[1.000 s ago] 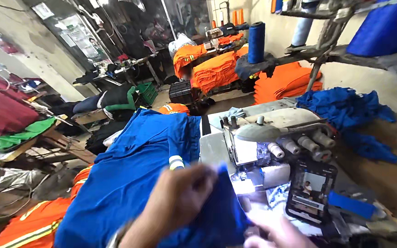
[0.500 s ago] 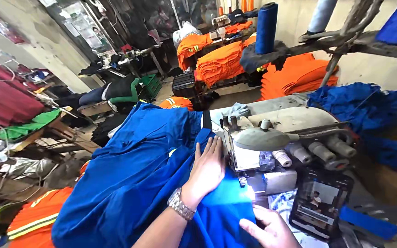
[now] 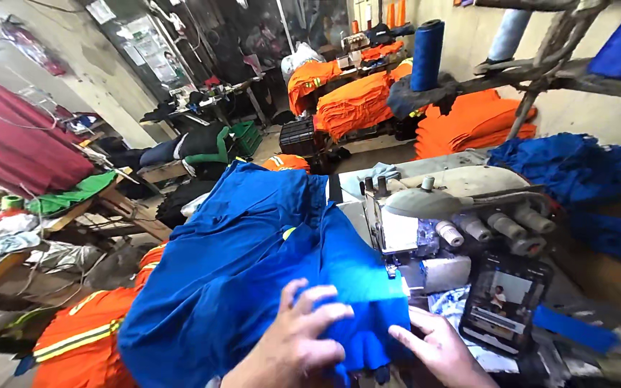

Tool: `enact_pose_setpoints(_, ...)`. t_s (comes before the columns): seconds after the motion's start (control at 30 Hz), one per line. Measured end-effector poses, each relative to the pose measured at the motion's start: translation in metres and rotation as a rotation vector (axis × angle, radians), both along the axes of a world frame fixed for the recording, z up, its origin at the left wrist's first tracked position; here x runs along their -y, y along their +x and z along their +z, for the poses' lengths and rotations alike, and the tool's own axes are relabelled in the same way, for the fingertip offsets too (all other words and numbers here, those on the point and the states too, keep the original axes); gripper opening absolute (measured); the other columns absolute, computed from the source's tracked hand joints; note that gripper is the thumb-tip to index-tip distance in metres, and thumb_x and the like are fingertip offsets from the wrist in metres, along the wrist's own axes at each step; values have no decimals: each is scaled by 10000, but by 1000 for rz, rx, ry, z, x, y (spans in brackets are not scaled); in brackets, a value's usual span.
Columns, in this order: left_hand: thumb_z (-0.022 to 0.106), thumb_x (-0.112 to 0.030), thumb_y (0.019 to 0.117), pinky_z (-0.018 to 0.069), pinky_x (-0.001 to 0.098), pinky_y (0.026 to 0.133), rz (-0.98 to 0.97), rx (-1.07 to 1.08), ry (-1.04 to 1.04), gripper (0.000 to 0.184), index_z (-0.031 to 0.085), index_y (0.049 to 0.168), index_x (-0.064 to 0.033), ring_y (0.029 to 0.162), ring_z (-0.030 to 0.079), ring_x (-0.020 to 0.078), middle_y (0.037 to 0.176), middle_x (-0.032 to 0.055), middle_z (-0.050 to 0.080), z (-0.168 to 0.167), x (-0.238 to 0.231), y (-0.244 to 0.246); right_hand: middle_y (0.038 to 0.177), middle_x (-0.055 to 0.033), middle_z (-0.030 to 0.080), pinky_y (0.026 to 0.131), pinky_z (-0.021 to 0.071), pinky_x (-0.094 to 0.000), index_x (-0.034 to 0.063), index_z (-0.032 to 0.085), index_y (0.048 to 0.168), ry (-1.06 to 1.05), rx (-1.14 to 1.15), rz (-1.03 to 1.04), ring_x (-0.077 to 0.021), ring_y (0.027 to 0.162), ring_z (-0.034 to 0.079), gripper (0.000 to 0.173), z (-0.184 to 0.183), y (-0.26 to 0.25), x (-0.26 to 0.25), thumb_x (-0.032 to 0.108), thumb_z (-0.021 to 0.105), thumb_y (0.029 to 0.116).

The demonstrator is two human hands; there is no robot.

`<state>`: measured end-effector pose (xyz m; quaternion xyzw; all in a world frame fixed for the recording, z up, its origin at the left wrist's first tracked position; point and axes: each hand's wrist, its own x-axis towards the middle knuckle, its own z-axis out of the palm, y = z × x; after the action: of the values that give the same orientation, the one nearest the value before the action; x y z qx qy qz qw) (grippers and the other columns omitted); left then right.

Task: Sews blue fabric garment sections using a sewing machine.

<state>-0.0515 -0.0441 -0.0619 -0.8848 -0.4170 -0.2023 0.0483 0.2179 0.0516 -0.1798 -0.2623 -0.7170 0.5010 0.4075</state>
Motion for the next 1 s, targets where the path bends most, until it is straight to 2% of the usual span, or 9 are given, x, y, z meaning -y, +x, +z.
enact_pose_setpoints(0.07, 543, -207, 1049, 445, 422, 1059, -124, 105, -57, 201, 703, 929, -191, 1098, 644, 152, 1103, -16, 713, 11, 6, 34, 1081, -16, 757, 915, 609, -294, 78, 779, 1071, 8, 2, 0, -76, 1014, 713, 241, 0, 0, 0, 279, 678, 984)
enact_pose_setpoints(0.13, 547, -108, 1039, 544, 324, 772, -162, 226, -87, 177, 716, 987, -112, 858, 670, 176, 946, 54, 707, 15, 2, 72, 1088, -24, 752, 930, 605, -297, 76, 779, 1072, -7, 12, -9, -82, 1028, 709, 231, 3, 0, 2, 260, 670, 985)
enact_pose_setpoints(0.27, 576, -139, 1019, 548, 300, 574, 61, 330, 57, 177, 738, 958, -108, 716, 656, 151, 818, 39, 653, -9, -39, 124, 1005, -85, 738, 934, 522, -275, -42, 721, 1074, -156, 169, -151, -72, 970, 665, 212, 33, 4, 22, 112, 636, 956)
enact_pose_setpoints(0.33, 592, -262, 1018, 561, 322, 565, 248, 283, 168, 240, 743, 884, -132, 706, 684, 139, 777, 12, 677, -22, -57, 128, 1035, -7, 733, 921, 538, -215, -8, 685, 1160, -175, 136, -158, 12, 974, 658, 314, 25, 11, 27, 127, 690, 877)
enact_pose_setpoints(0.37, 599, -295, 1010, 572, 324, 578, 344, 276, 209, 257, 758, 873, -146, 713, 694, 126, 778, -6, 694, -25, -63, 124, 955, 26, 741, 798, 578, -205, 34, 712, 1111, -186, 102, -125, 26, 853, 674, 252, 21, 11, 24, 105, 669, 873)
enact_pose_setpoints(0.47, 613, -317, 991, 573, 323, 592, 525, 250, 225, 227, 783, 901, -196, 725, 687, 99, 811, -46, 693, -28, -72, 99, 666, 32, 605, 470, 509, -258, 90, 667, 979, -407, -17, 106, -62, 491, 549, 300, 16, 19, 25, 275, 459, 1090)
enact_pose_setpoints(0.63, 613, -339, 988, 578, 329, 620, 580, 183, 157, 220, 783, 933, -211, 741, 689, 93, 821, -53, 694, -26, -73, 87, 836, -31, 737, 599, 589, -337, 49, 745, 1040, -411, 86, -43, -116, 639, 670, 303, -1, 16, 57, 322, 763, 911)
enact_pose_setpoints(0.83, 627, -279, 994, 582, 260, 717, 419, 328, 142, 189, 789, 944, -197, 825, 682, 35, 872, -79, 712, -8, -71, 89, 806, -40, 712, 582, 559, -274, -5, 734, 1017, -372, 21, -140, -72, 600, 624, 173, -1, 25, 74, 144, 649, 992)
enact_pose_setpoints(1.0, 607, -343, 1003, 584, 322, 779, 512, 221, -6, 217, 786, 982, -222, 875, 691, 67, 910, -75, 715, -19, -80, 79, 836, -57, 718, 599, 585, -308, -6, 707, 1044, -468, -57, -144, -110, 631, 658, 170, -10, 23, 78, 134, 706, 946)
